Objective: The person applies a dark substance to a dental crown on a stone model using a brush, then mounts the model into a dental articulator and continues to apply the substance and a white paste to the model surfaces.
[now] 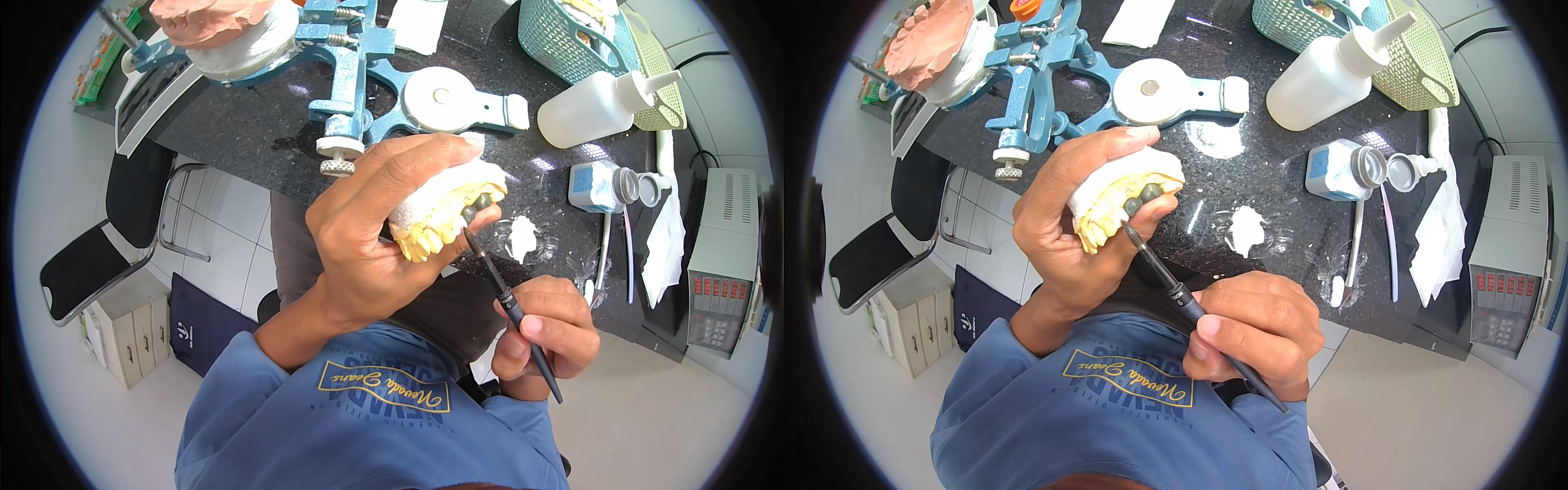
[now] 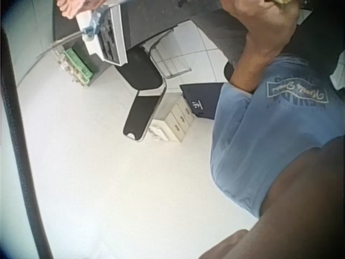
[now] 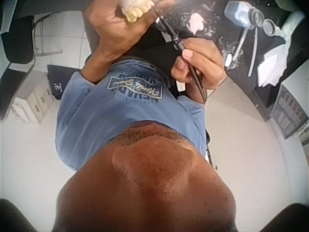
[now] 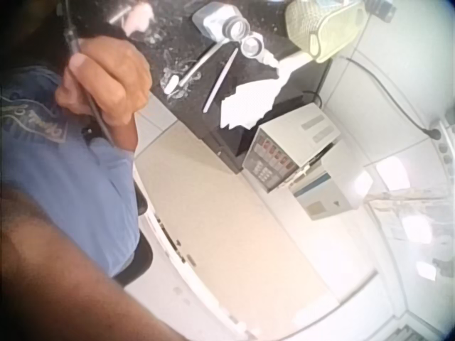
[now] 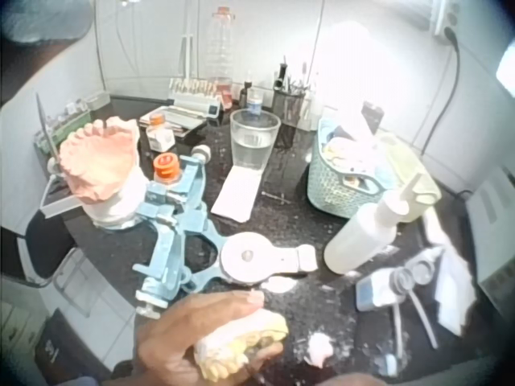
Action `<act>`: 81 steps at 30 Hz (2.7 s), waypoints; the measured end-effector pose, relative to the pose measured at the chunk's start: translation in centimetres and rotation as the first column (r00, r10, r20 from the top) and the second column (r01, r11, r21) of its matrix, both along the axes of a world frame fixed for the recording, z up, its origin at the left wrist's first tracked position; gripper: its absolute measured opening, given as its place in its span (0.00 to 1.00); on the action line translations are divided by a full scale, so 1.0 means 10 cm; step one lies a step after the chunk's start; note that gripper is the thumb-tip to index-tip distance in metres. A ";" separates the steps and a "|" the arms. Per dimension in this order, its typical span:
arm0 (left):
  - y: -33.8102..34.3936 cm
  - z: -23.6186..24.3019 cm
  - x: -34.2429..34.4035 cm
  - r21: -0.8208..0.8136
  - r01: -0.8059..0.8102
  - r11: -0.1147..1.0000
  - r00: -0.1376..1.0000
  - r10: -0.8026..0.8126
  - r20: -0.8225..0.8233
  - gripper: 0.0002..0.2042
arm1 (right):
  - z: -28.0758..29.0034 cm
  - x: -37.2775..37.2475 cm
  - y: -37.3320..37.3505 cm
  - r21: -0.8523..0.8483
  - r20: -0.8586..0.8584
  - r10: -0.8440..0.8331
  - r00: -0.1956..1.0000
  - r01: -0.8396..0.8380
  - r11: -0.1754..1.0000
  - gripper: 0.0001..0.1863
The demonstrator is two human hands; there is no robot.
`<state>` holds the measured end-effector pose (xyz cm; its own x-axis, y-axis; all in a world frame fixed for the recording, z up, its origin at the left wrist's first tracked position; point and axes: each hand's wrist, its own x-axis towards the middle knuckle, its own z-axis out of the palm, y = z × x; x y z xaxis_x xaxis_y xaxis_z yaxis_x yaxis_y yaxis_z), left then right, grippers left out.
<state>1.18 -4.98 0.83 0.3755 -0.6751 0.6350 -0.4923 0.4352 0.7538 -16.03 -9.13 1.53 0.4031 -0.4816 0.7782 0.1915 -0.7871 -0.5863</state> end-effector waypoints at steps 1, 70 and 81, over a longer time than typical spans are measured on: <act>0.00 0.00 0.00 -0.001 -0.007 1.000 1.000 0.007 0.015 0.21 | 0.00 0.00 0.00 0.000 0.000 0.000 1.000 0.000 1.000 0.11; 0.00 0.01 0.01 -0.013 -0.049 0.999 0.991 0.050 0.126 0.21 | 0.01 -0.03 -0.03 0.053 0.048 0.047 0.998 -0.049 0.997 0.12; -0.01 0.01 -0.01 -0.019 -0.062 0.998 0.989 0.064 0.132 0.22 | -0.01 -0.02 -0.04 0.019 0.039 0.054 0.998 -0.055 0.998 0.12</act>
<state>1.03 -5.08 0.89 0.3288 -0.6426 0.6920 -0.6145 0.4108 0.6735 -16.25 -9.54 1.44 0.3992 -0.4750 0.7842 0.2568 -0.7632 -0.5930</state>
